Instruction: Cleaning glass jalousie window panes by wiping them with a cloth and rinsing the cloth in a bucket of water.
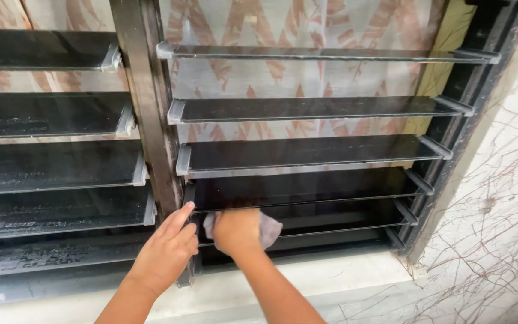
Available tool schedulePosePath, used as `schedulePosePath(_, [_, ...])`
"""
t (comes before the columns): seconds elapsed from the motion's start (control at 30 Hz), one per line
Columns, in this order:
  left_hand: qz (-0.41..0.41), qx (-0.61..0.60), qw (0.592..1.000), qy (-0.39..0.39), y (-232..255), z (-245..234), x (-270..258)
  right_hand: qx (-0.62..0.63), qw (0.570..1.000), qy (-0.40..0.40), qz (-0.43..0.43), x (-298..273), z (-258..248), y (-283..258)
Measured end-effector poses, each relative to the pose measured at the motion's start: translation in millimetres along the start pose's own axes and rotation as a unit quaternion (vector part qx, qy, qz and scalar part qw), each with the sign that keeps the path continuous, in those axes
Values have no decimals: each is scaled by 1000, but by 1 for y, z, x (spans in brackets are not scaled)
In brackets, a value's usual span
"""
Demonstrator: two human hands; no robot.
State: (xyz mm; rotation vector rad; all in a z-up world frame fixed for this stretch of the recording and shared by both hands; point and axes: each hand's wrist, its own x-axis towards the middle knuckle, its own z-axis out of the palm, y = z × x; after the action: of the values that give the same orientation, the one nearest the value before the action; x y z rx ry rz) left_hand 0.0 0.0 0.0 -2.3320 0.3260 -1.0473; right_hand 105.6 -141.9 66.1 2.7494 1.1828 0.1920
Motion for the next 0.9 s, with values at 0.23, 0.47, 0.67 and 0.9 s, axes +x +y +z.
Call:
schedulePosePath(0.23, [-1, 29, 999, 25, 6, -5, 1, 159, 942, 245, -166, -8, 72, 66])
schedulePosePath(0.47, [-21, 17, 998, -63, 7, -5, 3, 21, 986, 56, 158, -83, 32, 254])
schedulePosePath(0.67, [-32, 8, 997, -72, 8, -6, 3, 32, 949, 14, 314, -46, 69, 273])
schedulePosePath(0.9, [-38, 22, 997, -63, 7, -3, 4, 127, 989, 79, 4, -23, 13, 45])
